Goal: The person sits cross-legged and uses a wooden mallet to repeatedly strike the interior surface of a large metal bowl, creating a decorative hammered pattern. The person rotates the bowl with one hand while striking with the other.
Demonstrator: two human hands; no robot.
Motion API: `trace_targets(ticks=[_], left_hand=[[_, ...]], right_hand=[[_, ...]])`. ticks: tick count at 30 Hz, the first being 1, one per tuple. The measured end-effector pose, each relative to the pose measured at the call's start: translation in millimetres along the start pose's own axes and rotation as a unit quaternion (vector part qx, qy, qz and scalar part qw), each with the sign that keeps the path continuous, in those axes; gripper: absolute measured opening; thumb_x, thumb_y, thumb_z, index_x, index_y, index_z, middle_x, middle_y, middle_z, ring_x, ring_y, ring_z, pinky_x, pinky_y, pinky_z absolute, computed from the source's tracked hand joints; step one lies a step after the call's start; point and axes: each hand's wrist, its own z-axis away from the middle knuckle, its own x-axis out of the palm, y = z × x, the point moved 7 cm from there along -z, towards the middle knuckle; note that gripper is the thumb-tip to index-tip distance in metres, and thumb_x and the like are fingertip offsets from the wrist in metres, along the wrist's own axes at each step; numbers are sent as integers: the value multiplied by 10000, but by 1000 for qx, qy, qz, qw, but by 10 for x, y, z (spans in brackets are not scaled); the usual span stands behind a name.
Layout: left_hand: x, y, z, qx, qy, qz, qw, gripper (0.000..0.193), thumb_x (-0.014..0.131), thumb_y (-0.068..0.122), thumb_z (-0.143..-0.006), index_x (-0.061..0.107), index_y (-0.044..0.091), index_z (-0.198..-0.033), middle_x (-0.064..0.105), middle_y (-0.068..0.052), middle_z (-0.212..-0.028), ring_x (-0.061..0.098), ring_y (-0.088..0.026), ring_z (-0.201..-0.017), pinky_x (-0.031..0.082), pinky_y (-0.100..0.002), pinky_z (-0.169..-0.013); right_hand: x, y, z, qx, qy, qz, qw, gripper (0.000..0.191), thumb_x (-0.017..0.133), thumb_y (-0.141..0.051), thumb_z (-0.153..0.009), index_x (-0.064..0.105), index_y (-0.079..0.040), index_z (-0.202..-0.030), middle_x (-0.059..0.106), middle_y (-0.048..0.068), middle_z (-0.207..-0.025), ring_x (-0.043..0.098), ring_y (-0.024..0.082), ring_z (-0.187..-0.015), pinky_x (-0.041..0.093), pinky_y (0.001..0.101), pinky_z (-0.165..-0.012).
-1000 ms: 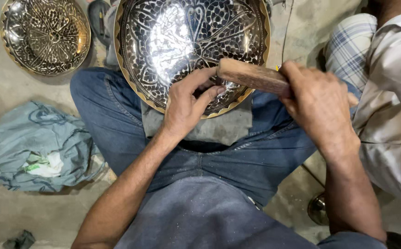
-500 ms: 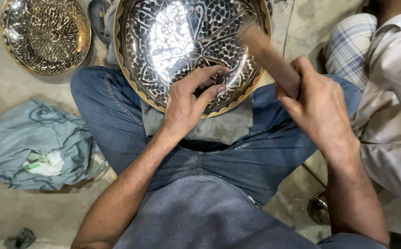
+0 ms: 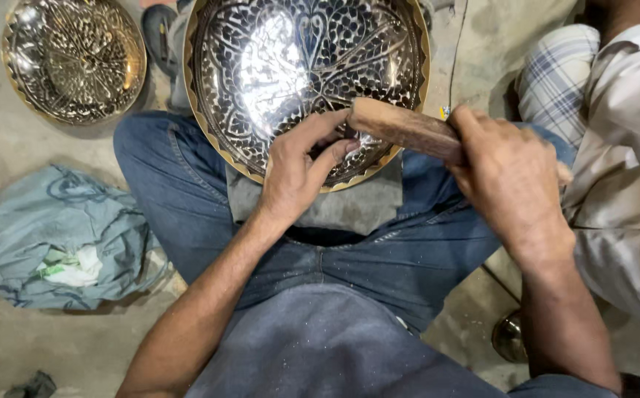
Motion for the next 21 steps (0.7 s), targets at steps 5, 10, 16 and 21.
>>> trace_targets(ticks=[5, 10, 16, 21], left_hand=[[4, 29, -6, 8, -1, 0, 1000, 353, 750, 148, -989, 669, 57, -1321, 757, -83, -1116, 743, -145, -938, 604, -285, -808], [9, -11, -25, -27, -3, 47, 999, 337, 765, 112, -963, 697, 68, -1289, 778, -67, -1125, 741, -134, -888, 609, -270, -779], [28, 6, -10, 9, 1, 40, 999, 319, 760, 105, -969, 687, 47, -1274, 767, -86, -1185, 765, -147, -995, 630, -281, -865], [54, 8, -35, 57, -8, -25, 998, 338, 770, 128, -978, 679, 32, -1289, 753, -117, -1221, 765, -204, -1082, 622, -315, -934]], right_hand=[[39, 73, 10, 55, -34, -54, 996, 340, 809, -154, -911, 550, -41, -1102, 686, 167, -861, 704, 366, -791, 541, 478, -694], [-124, 123, 28, 65, 37, -95, 993, 395, 823, -103, -882, 558, -34, -1166, 695, 171, -947, 709, 356, -836, 545, 461, -729], [-84, 105, 46, 71, 34, -107, 991, 394, 828, -91, -885, 546, -24, -1152, 688, 163, -915, 704, 343, -809, 545, 456, -728], [-34, 12, 66, 21, -19, -5, 1000, 382, 841, -96, -830, 546, -40, -1066, 680, 164, -863, 709, 338, -789, 554, 469, -721]])
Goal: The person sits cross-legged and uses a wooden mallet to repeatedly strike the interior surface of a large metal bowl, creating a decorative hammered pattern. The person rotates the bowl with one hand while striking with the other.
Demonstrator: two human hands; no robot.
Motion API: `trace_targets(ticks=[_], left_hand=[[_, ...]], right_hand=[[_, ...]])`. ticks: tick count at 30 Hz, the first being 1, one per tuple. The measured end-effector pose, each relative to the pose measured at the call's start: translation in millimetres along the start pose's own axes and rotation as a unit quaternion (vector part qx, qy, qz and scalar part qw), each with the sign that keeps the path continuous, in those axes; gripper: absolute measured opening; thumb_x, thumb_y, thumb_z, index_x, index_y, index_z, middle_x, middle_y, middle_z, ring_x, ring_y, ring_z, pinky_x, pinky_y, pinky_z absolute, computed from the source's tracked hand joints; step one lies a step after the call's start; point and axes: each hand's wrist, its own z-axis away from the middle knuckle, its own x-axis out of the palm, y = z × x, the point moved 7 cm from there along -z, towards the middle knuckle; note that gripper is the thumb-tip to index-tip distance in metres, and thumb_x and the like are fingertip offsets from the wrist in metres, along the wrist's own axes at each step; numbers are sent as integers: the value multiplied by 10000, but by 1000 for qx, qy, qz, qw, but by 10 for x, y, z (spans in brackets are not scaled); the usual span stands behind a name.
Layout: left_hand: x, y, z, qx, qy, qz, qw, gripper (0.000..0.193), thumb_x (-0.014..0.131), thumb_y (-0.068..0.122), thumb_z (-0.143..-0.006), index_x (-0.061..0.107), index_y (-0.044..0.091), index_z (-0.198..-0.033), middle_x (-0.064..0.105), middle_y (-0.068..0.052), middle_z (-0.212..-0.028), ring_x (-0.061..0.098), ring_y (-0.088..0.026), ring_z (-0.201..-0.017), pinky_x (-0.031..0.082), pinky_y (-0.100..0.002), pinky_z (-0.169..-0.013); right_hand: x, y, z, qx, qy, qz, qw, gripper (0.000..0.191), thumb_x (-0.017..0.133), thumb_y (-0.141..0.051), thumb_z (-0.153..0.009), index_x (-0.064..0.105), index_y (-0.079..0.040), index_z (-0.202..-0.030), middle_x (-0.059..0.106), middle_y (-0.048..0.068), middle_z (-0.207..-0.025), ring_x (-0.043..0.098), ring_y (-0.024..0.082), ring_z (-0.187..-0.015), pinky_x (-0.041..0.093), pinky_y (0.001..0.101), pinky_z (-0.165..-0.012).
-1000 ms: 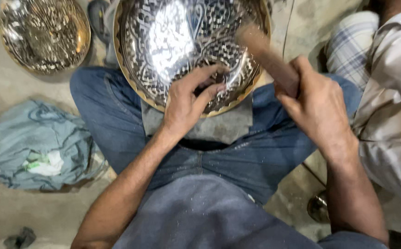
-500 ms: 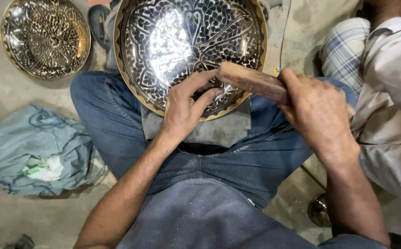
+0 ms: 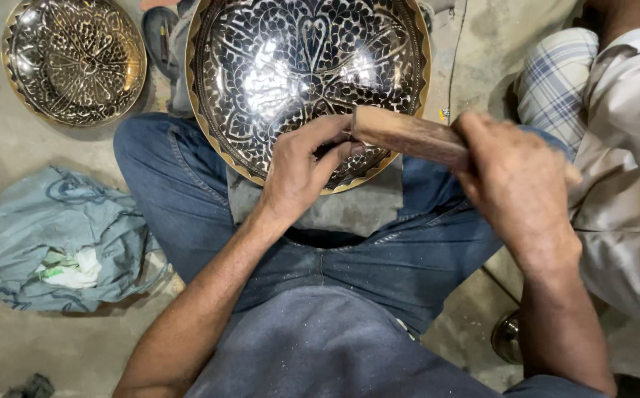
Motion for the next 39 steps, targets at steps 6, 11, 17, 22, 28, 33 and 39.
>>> trace_targets(ticks=[6, 11, 17, 22, 28, 33, 39], left_hand=[[63, -111, -35, -53, -41, -11, 998, 379, 770, 192, -940, 689, 57, -1284, 761, -112, -1192, 772, -191, -983, 632, -311, -860], [5, -34, -37, -13, -25, 3, 1000, 360, 757, 205, -974, 691, 48, -1291, 759, -120, -1221, 772, -204, -1019, 628, -326, -880], [-2, -54, -35, -48, -36, -8, 998, 377, 762, 222, -960, 685, 62, -1293, 768, -102, -1174, 777, -196, -961, 622, -326, -814], [44, -86, -56, -68, -66, 39, 995, 313, 746, 222, -969, 711, 121, -1263, 764, -55, -1198, 774, -179, -994, 650, -315, -856], [132, -17, -220, 59, -144, 28, 987, 318, 751, 215, -977, 709, 119, -1277, 757, -58, -1192, 751, -177, -1060, 632, -329, -936], [69, -79, -197, 16, -138, 55, 989, 333, 736, 220, -967, 702, 129, -1284, 757, -65, -1193, 766, -173, -1023, 639, -328, -923], [41, -14, -196, 84, -117, 13, 989, 334, 742, 227, -992, 693, 94, -1295, 749, -96, -1237, 748, -223, -1119, 610, -363, -984]], right_hand=[[1, 35, -44, 9, -11, -21, 1000, 374, 828, -116, -829, 543, -31, -1057, 676, 178, -862, 705, 357, -786, 553, 483, -745], [-37, 41, -38, 22, 14, -84, 996, 365, 799, -88, -839, 541, -25, -1089, 681, 169, -916, 703, 369, -862, 538, 490, -750], [-25, 0, 3, 39, -1, -47, 998, 393, 811, -140, -843, 538, -29, -1103, 680, 174, -936, 687, 378, -859, 522, 495, -745], [-45, 54, 111, 96, 32, -131, 986, 425, 817, -54, -832, 567, -29, -1174, 682, 201, -996, 682, 417, -957, 520, 496, -796], [-49, -97, 297, 96, 85, -243, 962, 597, 824, -2, -732, 590, -5, -1281, 689, 221, -1148, 688, 417, -1074, 541, 453, -866], [86, -142, 469, 181, 58, -274, 943, 609, 807, -14, -774, 598, -55, -1345, 716, 197, -1105, 724, 368, -987, 556, 430, -783], [187, -102, 502, 197, 42, -236, 951, 608, 833, -34, -751, 599, -71, -1311, 726, 193, -1090, 714, 376, -965, 546, 439, -765]])
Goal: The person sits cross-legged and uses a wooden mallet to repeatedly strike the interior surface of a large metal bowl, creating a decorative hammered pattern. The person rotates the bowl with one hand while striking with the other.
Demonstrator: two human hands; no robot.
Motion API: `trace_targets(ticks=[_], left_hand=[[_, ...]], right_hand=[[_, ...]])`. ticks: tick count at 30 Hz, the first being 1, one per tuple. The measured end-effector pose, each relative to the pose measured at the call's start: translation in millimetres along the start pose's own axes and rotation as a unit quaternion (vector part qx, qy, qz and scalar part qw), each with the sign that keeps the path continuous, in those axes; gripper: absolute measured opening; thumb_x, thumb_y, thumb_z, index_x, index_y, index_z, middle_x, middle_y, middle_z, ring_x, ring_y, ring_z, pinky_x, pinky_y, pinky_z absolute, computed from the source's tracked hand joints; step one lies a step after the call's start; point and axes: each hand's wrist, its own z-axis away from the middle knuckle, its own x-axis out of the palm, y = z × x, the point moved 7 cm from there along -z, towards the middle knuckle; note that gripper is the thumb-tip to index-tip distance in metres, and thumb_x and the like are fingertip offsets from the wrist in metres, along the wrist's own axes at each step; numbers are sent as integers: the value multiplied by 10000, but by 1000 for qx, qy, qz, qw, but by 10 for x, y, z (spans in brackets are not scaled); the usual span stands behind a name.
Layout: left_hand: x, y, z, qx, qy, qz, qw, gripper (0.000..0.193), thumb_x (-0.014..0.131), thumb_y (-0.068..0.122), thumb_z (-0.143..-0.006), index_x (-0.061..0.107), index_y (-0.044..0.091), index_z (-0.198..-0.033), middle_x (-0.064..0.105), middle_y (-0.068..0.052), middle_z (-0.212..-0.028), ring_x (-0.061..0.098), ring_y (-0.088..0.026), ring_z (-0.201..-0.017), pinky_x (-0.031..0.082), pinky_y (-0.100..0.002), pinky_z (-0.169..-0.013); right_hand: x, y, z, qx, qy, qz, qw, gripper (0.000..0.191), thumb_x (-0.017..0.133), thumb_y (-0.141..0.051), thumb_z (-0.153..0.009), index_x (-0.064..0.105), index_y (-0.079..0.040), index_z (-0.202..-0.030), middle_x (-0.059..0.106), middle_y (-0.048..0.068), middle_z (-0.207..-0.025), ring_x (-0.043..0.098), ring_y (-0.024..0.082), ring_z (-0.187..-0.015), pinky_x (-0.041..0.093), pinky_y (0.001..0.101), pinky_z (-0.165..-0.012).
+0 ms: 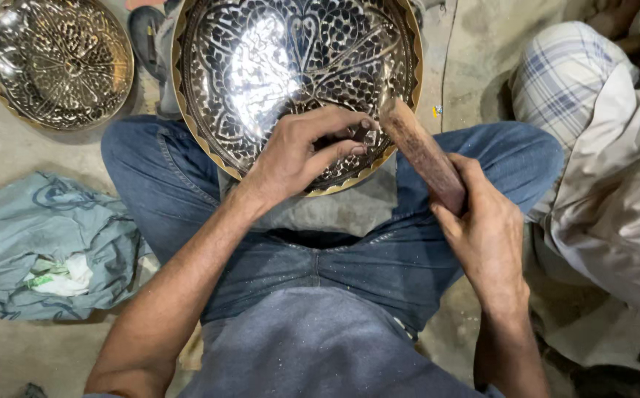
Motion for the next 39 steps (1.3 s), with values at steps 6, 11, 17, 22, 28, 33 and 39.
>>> trace_targets(ticks=[6, 11, 17, 22, 28, 33, 39], left_hand=[[7, -50, 13, -28, -11, 18, 999, 342, 721, 262, -1010, 673, 82, -1296, 731, -106, -1276, 745, -225, -1134, 619, -366, -996], [-8, -19, 13, -21, -14, 26, 999, 325, 723, 264, -1015, 687, 95, -1289, 743, -97, -1270, 751, -228, -1144, 619, -366, -1001], [6, -39, -4, -33, -14, 24, 999, 340, 730, 271, -1003, 693, 91, -1288, 748, -100, -1247, 751, -237, -1136, 615, -367, -995], [13, -65, 2, -37, -24, 17, 999, 370, 724, 266, -991, 681, 70, -1301, 747, -108, -1227, 747, -232, -1112, 613, -368, -977], [13, -65, 17, -24, -17, 16, 999, 347, 718, 243, -997, 679, 83, -1303, 741, -96, -1240, 758, -219, -1095, 634, -356, -967], [17, -50, -2, -27, -22, 28, 999, 338, 727, 237, -998, 676, 96, -1301, 753, -67, -1195, 765, -203, -1052, 639, -350, -936], [-20, 16, -17, -22, -25, 29, 999, 330, 722, 243, -1003, 676, 101, -1297, 757, -72, -1198, 749, -200, -1081, 614, -360, -954]], right_hand=[[-64, -130, 15, -100, 48, 56, 992, 598, 804, -24, -760, 588, -50, -1317, 713, 200, -1148, 696, 409, -1033, 539, 467, -843], [-97, 12, -22, 1, 84, -85, 993, 462, 789, -49, -942, 536, -30, -1328, 667, 202, -1060, 643, 414, -930, 546, 453, -835], [-89, -27, -72, -29, 42, 0, 999, 480, 788, -66, -900, 543, -33, -1311, 694, 203, -1070, 695, 412, -987, 531, 478, -797], [-86, -144, -71, -114, 21, 107, 987, 603, 811, -49, -757, 559, -21, -1304, 696, 195, -1109, 689, 406, -991, 516, 490, -788], [-101, -139, -48, -105, 24, 109, 988, 563, 820, -21, -792, 565, -36, -1294, 698, 200, -1093, 693, 405, -980, 539, 493, -829], [-94, -149, -22, -120, 25, 94, 988, 576, 810, -12, -780, 567, -34, -1301, 689, 227, -1102, 678, 435, -1005, 534, 498, -837], [-44, 22, -19, -31, -1, 82, 996, 489, 843, -61, -866, 566, -24, -1267, 682, 228, -1068, 651, 455, -1035, 516, 500, -824]])
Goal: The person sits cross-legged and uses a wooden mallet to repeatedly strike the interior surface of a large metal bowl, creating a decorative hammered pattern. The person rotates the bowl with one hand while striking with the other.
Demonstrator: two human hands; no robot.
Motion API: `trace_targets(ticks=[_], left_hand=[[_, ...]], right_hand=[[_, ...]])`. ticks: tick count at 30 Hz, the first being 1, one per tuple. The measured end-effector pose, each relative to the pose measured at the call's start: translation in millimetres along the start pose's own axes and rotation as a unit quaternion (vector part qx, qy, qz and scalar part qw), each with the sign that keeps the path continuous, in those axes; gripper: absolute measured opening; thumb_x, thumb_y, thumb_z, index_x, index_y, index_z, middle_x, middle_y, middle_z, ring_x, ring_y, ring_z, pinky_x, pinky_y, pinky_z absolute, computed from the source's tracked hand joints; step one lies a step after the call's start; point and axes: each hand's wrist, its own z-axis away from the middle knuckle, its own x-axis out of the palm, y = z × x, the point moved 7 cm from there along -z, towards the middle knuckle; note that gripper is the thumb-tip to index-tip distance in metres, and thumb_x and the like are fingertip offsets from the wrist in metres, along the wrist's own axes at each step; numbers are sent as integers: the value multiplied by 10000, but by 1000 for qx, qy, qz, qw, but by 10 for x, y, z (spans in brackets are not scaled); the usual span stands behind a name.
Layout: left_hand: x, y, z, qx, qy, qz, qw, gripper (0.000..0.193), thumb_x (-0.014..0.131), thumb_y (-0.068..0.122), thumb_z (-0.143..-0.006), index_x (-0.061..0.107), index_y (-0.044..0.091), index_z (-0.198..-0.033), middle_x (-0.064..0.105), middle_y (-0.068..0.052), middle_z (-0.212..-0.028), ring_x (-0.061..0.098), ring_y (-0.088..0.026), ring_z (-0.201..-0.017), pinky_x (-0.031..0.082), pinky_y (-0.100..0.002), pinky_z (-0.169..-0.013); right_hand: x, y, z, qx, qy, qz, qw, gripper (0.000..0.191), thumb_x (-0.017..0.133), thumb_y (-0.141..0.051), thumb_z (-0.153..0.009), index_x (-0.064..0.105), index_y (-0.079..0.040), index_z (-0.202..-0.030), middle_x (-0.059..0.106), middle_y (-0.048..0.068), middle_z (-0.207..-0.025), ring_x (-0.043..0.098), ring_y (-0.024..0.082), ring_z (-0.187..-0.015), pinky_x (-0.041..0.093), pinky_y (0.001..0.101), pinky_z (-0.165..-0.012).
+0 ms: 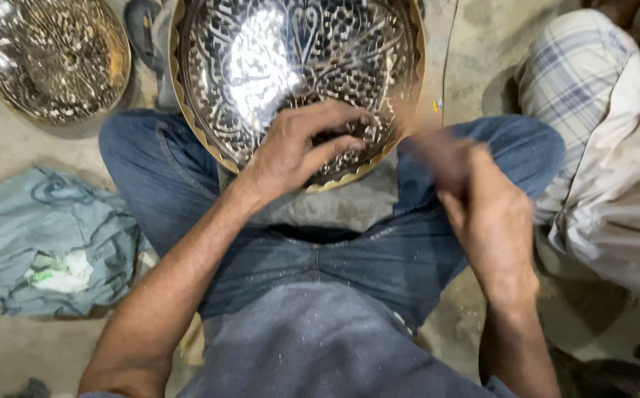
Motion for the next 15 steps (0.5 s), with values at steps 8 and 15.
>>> trace_targets(ticks=[8, 15], left_hand=[[9, -31, 21, 14, -5, -35, 999, 333, 711, 256, -1007, 676, 105, -1302, 748, -79, -1185, 745, -217, -1083, 614, -374, -964], [20, -45, 32, 27, 13, -76, 997, 376, 734, 277, -983, 681, 115, -1318, 747, -90, -1212, 733, -221, -1097, 606, -389, -968]], right_hand=[[-76, -120, 26, -61, 44, -21, 997, 603, 810, 1, -789, 547, -30, -1331, 691, 244, -1108, 679, 446, -1034, 531, 498, -832], [-84, -202, 17, -104, 51, 14, 993, 606, 807, -4, -782, 534, -44, -1322, 701, 221, -1118, 698, 424, -1034, 545, 480, -853]])
